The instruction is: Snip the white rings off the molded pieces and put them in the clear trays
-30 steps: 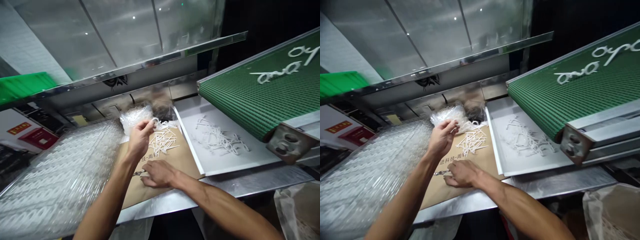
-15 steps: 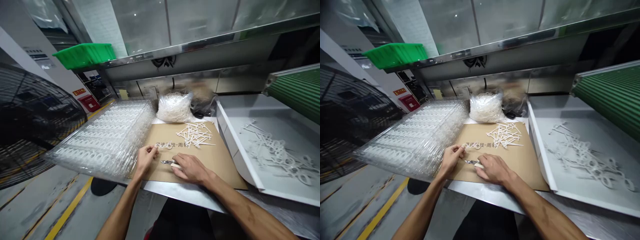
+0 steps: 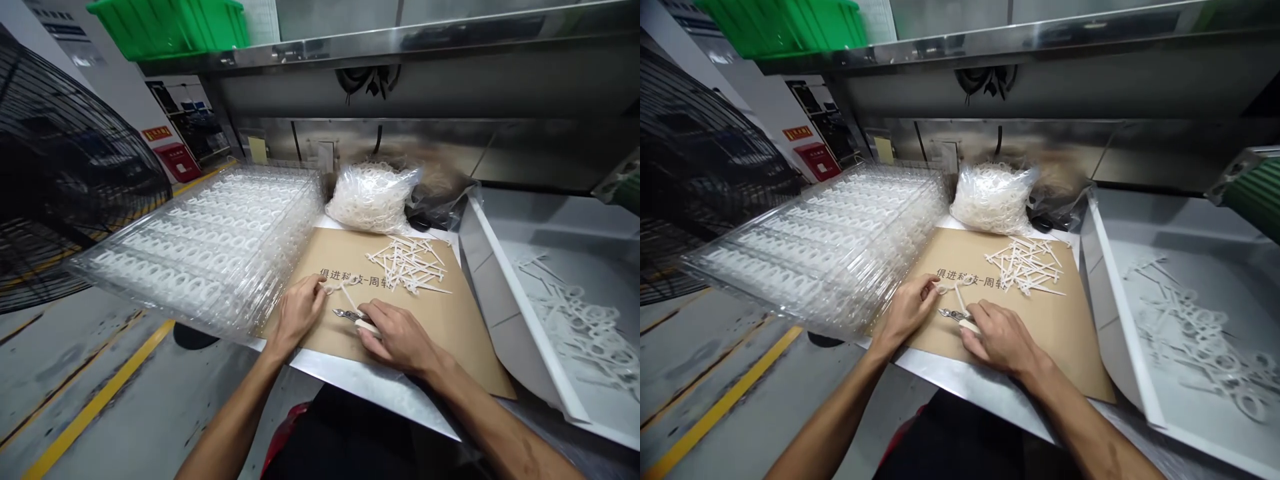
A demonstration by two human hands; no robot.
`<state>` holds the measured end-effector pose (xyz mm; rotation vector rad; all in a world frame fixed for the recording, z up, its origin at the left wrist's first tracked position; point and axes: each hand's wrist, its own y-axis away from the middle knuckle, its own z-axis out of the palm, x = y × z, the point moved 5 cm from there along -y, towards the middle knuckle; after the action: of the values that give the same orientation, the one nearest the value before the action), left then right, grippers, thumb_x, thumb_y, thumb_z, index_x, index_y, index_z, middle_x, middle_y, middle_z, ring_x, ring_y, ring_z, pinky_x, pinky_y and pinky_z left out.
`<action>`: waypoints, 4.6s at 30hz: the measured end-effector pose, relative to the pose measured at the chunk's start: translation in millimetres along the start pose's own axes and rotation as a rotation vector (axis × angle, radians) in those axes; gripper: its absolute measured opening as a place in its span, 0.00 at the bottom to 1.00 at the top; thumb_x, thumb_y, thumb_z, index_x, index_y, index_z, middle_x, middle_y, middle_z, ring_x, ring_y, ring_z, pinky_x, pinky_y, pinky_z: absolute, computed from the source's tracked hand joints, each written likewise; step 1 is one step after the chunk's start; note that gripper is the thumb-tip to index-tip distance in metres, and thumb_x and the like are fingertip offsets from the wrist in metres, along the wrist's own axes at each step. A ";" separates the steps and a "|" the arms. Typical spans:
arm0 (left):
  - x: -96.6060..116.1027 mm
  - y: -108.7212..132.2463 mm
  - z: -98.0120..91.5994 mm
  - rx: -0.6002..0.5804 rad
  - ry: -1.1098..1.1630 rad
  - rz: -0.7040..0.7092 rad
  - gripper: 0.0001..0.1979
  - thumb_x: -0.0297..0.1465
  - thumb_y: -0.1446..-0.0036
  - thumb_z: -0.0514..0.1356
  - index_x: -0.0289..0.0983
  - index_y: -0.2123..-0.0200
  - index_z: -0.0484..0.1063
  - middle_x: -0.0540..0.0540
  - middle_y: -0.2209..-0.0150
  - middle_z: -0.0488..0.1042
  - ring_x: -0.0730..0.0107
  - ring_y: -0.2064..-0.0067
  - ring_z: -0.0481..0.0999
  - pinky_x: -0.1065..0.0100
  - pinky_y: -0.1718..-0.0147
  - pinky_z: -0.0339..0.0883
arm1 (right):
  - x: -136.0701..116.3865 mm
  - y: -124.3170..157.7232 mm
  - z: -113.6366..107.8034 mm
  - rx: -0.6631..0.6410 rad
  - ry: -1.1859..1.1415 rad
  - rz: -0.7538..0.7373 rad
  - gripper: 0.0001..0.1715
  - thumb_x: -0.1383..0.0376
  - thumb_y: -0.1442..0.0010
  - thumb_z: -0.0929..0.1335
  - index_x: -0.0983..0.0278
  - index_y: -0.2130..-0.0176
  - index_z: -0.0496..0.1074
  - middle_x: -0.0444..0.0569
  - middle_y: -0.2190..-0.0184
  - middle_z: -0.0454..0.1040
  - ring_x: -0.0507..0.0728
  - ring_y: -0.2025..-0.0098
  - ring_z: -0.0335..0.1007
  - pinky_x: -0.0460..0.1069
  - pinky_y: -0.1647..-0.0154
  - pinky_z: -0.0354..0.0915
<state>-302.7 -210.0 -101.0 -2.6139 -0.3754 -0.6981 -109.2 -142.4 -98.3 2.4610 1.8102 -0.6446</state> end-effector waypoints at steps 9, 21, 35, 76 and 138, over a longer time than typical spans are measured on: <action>0.2 -0.5 3.7 -0.004 -0.046 0.015 0.08 0.30 0.34 0.54 0.39 0.59 0.74 0.45 0.63 0.78 0.63 0.61 0.77 0.65 0.59 0.65 | 0.8 1.2 -1.4 0.024 -0.033 -0.012 0.14 0.63 0.34 0.62 0.66 0.51 0.68 0.53 0.64 0.74 0.60 0.62 0.72 0.53 0.59 0.67; 4.4 5.2 3.2 -0.002 -0.098 0.038 0.09 0.36 0.36 0.59 0.40 0.56 0.74 0.44 0.59 0.74 0.60 0.56 0.75 0.63 0.56 0.67 | 4.0 0.9 -5.5 0.118 -0.156 0.094 0.13 0.63 0.34 0.63 0.64 0.52 0.70 0.53 0.63 0.75 0.59 0.65 0.72 0.52 0.61 0.67; 30.0 23.0 -20.6 0.343 0.210 0.282 0.12 0.28 0.40 0.63 0.40 0.52 0.71 0.47 0.64 0.73 0.68 0.65 0.73 0.66 0.64 0.70 | -11.0 -0.6 -22.4 -0.024 -0.668 0.385 0.16 0.59 0.30 0.61 0.62 0.64 0.72 0.44 0.71 0.74 0.54 0.69 0.69 0.47 0.71 0.60; 34.6 26.6 -17.4 0.300 0.317 0.402 0.17 0.20 0.45 0.66 0.31 0.52 0.72 0.44 0.63 0.74 0.71 0.64 0.73 0.68 0.63 0.72 | -10.5 0.0 -13.2 -0.035 -0.671 0.406 0.16 0.59 0.28 0.60 0.62 0.60 0.72 0.43 0.69 0.72 0.53 0.68 0.66 0.48 0.65 0.61; 47.7 -9.8 -213.3 0.132 0.184 0.214 0.14 0.26 0.40 0.64 0.43 0.52 0.79 0.43 0.65 0.78 0.65 0.65 0.78 0.66 0.71 0.77 | -2.4 0.1 2.1 -0.039 -0.751 0.345 0.27 0.51 0.27 0.55 0.62 0.68 0.69 0.48 0.70 0.76 0.58 0.66 0.73 0.50 0.64 0.64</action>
<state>-354.5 -290.0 95.9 -2.3962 -0.0818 -0.8022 -110.3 -145.1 -99.4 2.0035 1.0750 -1.2510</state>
